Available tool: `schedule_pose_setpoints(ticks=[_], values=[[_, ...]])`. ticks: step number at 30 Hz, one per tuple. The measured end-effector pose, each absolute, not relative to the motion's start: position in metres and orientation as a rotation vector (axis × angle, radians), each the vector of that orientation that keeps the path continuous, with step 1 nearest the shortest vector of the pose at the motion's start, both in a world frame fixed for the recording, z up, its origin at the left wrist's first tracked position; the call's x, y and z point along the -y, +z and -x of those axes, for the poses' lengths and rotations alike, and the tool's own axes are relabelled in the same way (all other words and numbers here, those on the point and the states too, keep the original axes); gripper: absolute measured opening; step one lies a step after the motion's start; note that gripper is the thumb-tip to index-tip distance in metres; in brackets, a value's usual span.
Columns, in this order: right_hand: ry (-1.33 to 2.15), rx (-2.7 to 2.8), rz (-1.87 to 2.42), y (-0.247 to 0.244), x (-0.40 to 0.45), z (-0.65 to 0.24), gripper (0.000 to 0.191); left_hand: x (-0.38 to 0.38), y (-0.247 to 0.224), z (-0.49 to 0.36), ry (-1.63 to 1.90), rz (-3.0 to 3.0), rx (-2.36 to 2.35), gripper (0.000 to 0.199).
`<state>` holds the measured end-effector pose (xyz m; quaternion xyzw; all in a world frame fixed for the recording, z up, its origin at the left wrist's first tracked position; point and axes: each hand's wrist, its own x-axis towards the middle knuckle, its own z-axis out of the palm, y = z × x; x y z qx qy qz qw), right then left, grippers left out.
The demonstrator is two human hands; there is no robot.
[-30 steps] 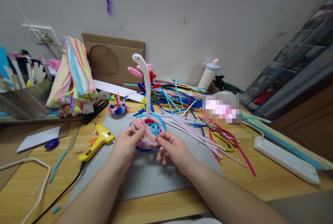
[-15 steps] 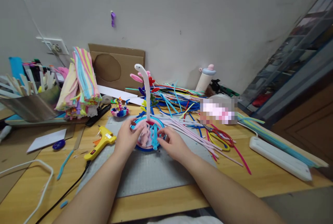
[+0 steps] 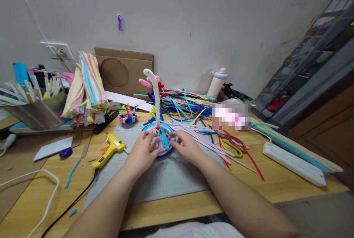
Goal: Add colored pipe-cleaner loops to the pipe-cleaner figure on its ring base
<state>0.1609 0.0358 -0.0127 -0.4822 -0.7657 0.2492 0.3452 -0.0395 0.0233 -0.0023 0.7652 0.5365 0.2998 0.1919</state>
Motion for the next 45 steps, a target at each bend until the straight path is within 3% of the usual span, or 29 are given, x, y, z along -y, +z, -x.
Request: schedule_pose_setpoints(ticks=[5,8,11,18,22,30,33,37,40,45], values=[[0.606,2.186,1.409,0.004,-0.029,-0.189,0.01,-0.022,0.011,0.038,1.058,-2.08,-1.602,0.027],[0.639,2.351,1.407,-0.005,-0.011,-0.183,0.016,-0.021,0.014,0.036,1.108,-2.049,-1.581,0.023],[0.561,2.423,1.47,-0.013,0.002,-0.175,0.011,-0.019,0.013,0.035,1.137,-2.03,-1.551,0.02],[0.624,2.287,1.448,0.011,0.0,-0.219,0.011,-0.013,0.017,0.032,1.108,-2.047,-1.502,0.019],[0.669,2.311,1.46,-0.002,0.007,-0.226,0.01,-0.01,0.019,0.031,1.104,-2.04,-1.476,0.017],[0.472,2.454,1.555,-0.015,0.008,-0.217,0.014,0.005,0.014,0.018,0.997,-2.07,-1.307,0.014],[0.524,2.476,1.5,0.005,-0.001,-0.224,0.006,0.01,0.01,0.013,0.868,-2.079,-1.227,0.016],[0.462,2.354,1.606,0.026,-0.027,-0.237,0.024,0.012,0.009,0.01,0.747,-2.094,-1.13,0.019],[0.392,2.17,1.574,0.029,-0.061,-0.25,0.017,0.012,0.01,0.01,0.673,-2.142,-1.113,0.015],[0.278,1.886,1.523,0.019,-0.137,-0.274,0.031,0.007,0.004,0.011,0.589,-2.353,-1.03,0.013]])
